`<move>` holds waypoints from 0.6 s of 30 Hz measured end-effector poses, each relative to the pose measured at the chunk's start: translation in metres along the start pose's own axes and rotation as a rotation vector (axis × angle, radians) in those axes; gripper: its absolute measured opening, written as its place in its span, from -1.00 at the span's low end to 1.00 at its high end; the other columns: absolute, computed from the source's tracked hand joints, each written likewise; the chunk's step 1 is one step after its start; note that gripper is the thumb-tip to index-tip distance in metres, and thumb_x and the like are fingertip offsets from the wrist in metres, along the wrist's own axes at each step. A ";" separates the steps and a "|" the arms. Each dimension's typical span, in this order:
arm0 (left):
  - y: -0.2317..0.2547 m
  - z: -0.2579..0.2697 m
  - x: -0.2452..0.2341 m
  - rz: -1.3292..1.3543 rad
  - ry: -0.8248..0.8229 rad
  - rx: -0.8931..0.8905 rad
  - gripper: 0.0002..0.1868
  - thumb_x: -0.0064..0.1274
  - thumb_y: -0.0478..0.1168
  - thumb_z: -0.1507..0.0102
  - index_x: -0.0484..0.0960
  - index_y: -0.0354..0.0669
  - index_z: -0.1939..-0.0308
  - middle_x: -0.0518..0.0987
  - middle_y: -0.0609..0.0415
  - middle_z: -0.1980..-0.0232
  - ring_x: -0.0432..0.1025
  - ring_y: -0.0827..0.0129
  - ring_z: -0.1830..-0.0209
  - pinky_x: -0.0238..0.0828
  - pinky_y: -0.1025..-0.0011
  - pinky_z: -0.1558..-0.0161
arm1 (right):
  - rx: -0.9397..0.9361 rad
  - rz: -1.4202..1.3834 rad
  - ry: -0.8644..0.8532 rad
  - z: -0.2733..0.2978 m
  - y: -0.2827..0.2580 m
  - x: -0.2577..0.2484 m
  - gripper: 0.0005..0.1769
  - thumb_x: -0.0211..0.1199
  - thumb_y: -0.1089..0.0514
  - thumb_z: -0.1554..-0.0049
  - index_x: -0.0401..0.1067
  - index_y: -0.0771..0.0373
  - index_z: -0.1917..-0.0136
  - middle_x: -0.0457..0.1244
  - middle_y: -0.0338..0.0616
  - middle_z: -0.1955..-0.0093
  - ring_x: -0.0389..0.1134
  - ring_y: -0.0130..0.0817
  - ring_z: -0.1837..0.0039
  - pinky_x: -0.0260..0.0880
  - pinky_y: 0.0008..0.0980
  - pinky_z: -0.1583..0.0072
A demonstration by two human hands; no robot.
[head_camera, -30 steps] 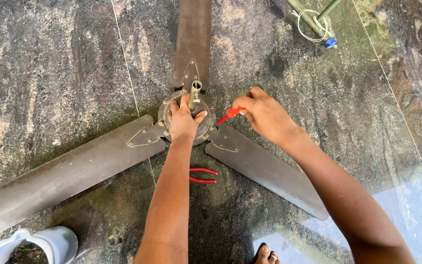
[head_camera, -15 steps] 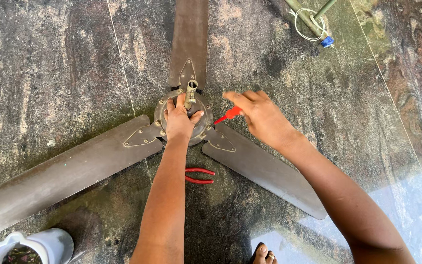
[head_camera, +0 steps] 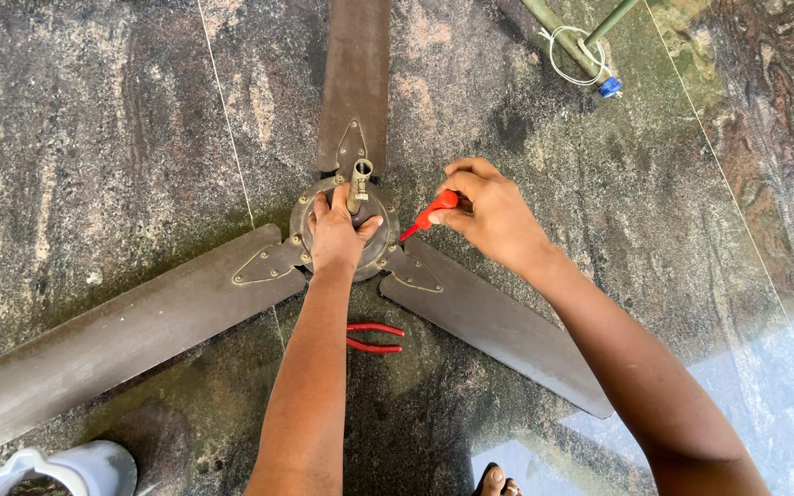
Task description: The person uses a red screwdriver to loosen and remove screws from the central hub of a ceiling fan lying on the floor. They then detach one of the fan blades from the hub.
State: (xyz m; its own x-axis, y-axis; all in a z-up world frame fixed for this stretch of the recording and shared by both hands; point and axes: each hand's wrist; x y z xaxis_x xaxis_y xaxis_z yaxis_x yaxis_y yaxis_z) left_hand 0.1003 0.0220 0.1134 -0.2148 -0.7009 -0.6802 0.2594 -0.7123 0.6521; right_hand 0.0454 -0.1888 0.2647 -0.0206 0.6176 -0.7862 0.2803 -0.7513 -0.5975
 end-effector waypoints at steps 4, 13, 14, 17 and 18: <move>0.000 -0.001 0.000 -0.011 -0.003 0.006 -0.17 0.41 0.04 -0.09 0.29 0.39 -0.36 0.09 -0.08 -0.59 0.05 -0.25 -0.53 0.34 -0.07 -0.31 | -0.019 0.173 -0.103 0.003 0.006 -0.005 -0.70 0.40 0.12 -0.16 0.52 0.19 -0.16 0.38 -0.09 -0.07 0.47 -0.01 -0.05 0.48 -0.14 -0.11; -0.003 -0.001 0.002 0.020 0.020 0.026 -0.18 0.43 0.00 -0.08 0.32 0.38 -0.34 0.09 -0.11 -0.59 0.05 -0.33 -0.52 0.32 -0.10 -0.31 | 0.094 0.137 -0.168 0.011 -0.008 0.003 -0.75 0.28 0.19 -0.21 0.30 0.25 -0.10 0.21 0.14 0.08 0.38 0.14 0.10 0.42 0.02 0.04; -0.002 -0.002 0.003 0.012 0.021 0.031 -0.18 0.42 0.01 -0.08 0.31 0.38 -0.35 0.09 -0.12 -0.59 0.05 -0.33 -0.51 0.32 -0.10 -0.30 | 0.078 0.192 -0.146 0.011 -0.009 0.004 -0.78 0.26 0.18 -0.25 0.30 0.24 -0.10 0.22 0.13 0.08 0.38 0.14 0.07 0.43 0.01 0.02; -0.006 -0.002 0.006 0.007 0.022 0.042 -0.17 0.42 0.01 -0.08 0.31 0.37 -0.36 0.10 -0.13 -0.58 0.07 -0.34 -0.51 0.33 -0.11 -0.30 | 0.058 0.275 -0.106 0.012 -0.011 0.008 -0.78 0.18 0.24 -0.28 0.28 0.25 -0.18 0.25 0.15 0.05 0.37 0.17 0.00 0.43 0.01 -0.02; -0.007 -0.003 0.005 0.014 0.026 0.048 -0.17 0.43 0.00 -0.08 0.31 0.36 -0.36 0.11 -0.13 -0.58 0.07 -0.34 -0.51 0.33 -0.10 -0.30 | 0.068 0.247 -0.101 0.011 -0.011 0.008 -0.67 0.14 0.31 -0.23 0.26 0.27 -0.27 0.25 0.18 0.04 0.36 0.21 -0.01 0.42 0.03 -0.02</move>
State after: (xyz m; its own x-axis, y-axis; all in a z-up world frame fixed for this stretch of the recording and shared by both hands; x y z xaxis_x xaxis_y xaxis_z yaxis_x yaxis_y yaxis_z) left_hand 0.1001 0.0232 0.1045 -0.1871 -0.7104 -0.6785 0.2164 -0.7035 0.6769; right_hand 0.0320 -0.1781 0.2634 -0.0562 0.3903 -0.9190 0.2233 -0.8922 -0.3926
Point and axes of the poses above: each hand's wrist, its own z-axis away from the middle knuckle, its own x-axis out of the palm, y = z × x
